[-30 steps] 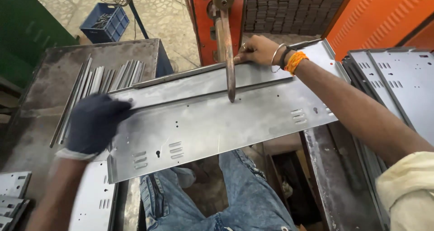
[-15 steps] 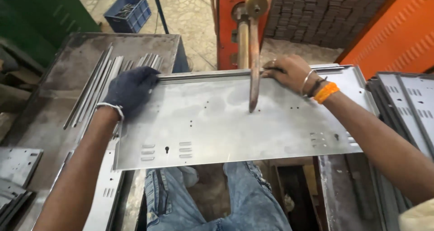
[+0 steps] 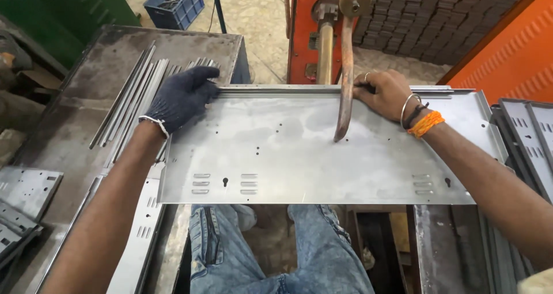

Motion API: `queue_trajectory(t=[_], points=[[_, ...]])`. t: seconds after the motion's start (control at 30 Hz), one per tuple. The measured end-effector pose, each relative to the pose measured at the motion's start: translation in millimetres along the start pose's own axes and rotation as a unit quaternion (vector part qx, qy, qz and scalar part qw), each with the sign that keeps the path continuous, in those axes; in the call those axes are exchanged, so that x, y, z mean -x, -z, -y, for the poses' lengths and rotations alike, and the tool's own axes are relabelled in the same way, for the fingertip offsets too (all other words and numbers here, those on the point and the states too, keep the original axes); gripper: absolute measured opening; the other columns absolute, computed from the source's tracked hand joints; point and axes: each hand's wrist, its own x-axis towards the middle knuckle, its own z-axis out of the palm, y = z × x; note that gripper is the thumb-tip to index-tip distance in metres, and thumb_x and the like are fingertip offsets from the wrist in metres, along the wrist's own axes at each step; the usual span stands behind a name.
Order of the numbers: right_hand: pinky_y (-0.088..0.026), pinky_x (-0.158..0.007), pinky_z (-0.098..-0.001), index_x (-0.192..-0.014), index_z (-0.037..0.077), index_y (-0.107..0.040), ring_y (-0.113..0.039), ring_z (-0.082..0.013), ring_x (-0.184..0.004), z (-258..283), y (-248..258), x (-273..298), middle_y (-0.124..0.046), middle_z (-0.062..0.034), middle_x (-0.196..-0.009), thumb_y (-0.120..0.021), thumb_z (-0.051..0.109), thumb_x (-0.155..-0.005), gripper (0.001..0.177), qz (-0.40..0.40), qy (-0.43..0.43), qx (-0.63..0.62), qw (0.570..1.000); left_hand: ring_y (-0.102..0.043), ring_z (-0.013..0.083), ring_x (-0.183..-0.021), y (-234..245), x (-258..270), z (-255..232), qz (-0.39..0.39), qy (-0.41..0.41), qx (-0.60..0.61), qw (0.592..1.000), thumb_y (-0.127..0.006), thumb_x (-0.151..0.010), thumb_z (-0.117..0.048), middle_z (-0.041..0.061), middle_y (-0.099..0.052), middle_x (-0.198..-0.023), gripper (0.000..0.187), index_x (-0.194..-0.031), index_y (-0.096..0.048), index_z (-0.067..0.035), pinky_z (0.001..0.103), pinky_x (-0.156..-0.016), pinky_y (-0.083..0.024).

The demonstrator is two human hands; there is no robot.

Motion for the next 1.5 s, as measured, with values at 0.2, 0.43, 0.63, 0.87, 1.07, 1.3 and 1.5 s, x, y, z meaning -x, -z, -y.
queue_trajectory(t=[0.2, 0.43, 0.63, 0.87, 1.07, 1.3, 1.5], points=[[-0.055, -0.072, -0.0465, -0.105, 0.009, -0.078, -0.072, -0.0368, -0.079, -7.6, -6.2, 0.4, -0.075, -0.0166, -0.089, -0.074, 0.028, -0.094, 0.023, -0.026, 0.016, 0.032, 0.999, -0.076, 0.0269, -0.087, -4.8, -5.9, -3.5, 0.028, 0.002, -0.071, 0.997, -0.072, -0.096, -0.025, 0.015, -0.078, -0.104, 0.031, -0.124, -0.072, -0.011, 0.039, -0.082, -0.057], [-0.053, -0.071, -0.0528, -0.106, 0.009, -0.074, -0.069, -0.0419, -0.083, -38.5, 27.4, 25.4, -0.074, -0.0184, -0.088, -0.064, 0.044, -0.098, 0.038, 0.056, -0.015, 0.079, 0.995, -0.067, 0.0475, -0.094, -13.5, -14.7, 7.5, 0.051, -0.072, -0.243, 0.966, -0.062, -0.098, -0.027, 0.025, -0.072, -0.1, 0.025, -0.115, -0.07, -0.011, 0.058, -0.079, -0.049], [-0.051, -0.072, -0.0521, -0.101, 0.011, -0.074, -0.068, -0.0409, -0.08, -31.9, 38.5, 84.1, -0.073, -0.018, -0.084, -0.061, 0.045, -0.102, 0.037, 0.073, -0.055, 0.127, 0.988, -0.066, 0.0485, -0.091, -18.3, 25.0, -16.8, 0.079, -0.064, -0.246, 0.964, -0.059, -0.096, -0.025, 0.026, -0.071, -0.096, 0.025, -0.114, -0.068, -0.011, 0.059, -0.077, -0.049], [-0.047, -0.064, -0.0499, -0.096, 0.011, -0.071, -0.067, -0.037, -0.075, -4.0, 41.0, 136.8, -0.07, -0.0141, -0.077, -0.062, 0.039, -0.1, 0.03, 0.045, -0.059, 0.077, 0.994, -0.068, 0.0467, -0.086, -16.5, 65.6, -42.5, 0.099, -0.022, -0.291, 0.951, -0.061, -0.098, -0.033, 0.024, -0.072, -0.09, 0.025, -0.113, -0.07, -0.015, 0.058, -0.077, -0.051], [-0.045, -0.067, -0.0515, -0.107, 0.015, -0.071, -0.067, -0.0359, -0.073, 4.2, 40.1, 138.3, -0.069, -0.0155, -0.071, -0.061, 0.039, -0.099, 0.028, 0.087, -0.104, 0.115, 0.984, -0.07, 0.0436, -0.083, -19.1, 59.2, -23.9, 0.107, -0.02, -0.258, 0.96, -0.062, -0.085, -0.021, 0.02, -0.074, -0.088, 0.03, -0.113, -0.068, -0.014, 0.056, -0.074, -0.053], [-0.048, -0.068, -0.0499, -0.096, 0.009, -0.068, -0.067, -0.0352, -0.074, 18.4, 42.1, 128.4, -0.069, -0.0156, -0.077, -0.06, 0.048, -0.1, 0.041, 0.121, -0.086, 0.135, 0.98, -0.068, 0.0461, -0.082, -34.0, 50.0, -56.1, 0.126, 0.019, -0.297, 0.946, -0.062, -0.098, -0.031, 0.024, -0.071, -0.083, 0.021, -0.111, -0.067, -0.016, 0.058, -0.075, -0.05], [-0.048, -0.064, -0.0491, -0.096, 0.007, -0.068, -0.067, -0.0376, -0.075, -22.5, 46.9, 154.5, -0.07, -0.0156, -0.079, -0.055, 0.041, -0.102, 0.037, 0.007, 0.013, 0.055, 0.998, -0.067, 0.0469, -0.083, -84.5, 30.5, -92.0, 0.119, -0.082, -0.253, 0.957, -0.064, -0.093, -0.024, 0.025, -0.071, -0.084, 0.021, -0.112, -0.066, -0.014, 0.059, -0.071, -0.049]])
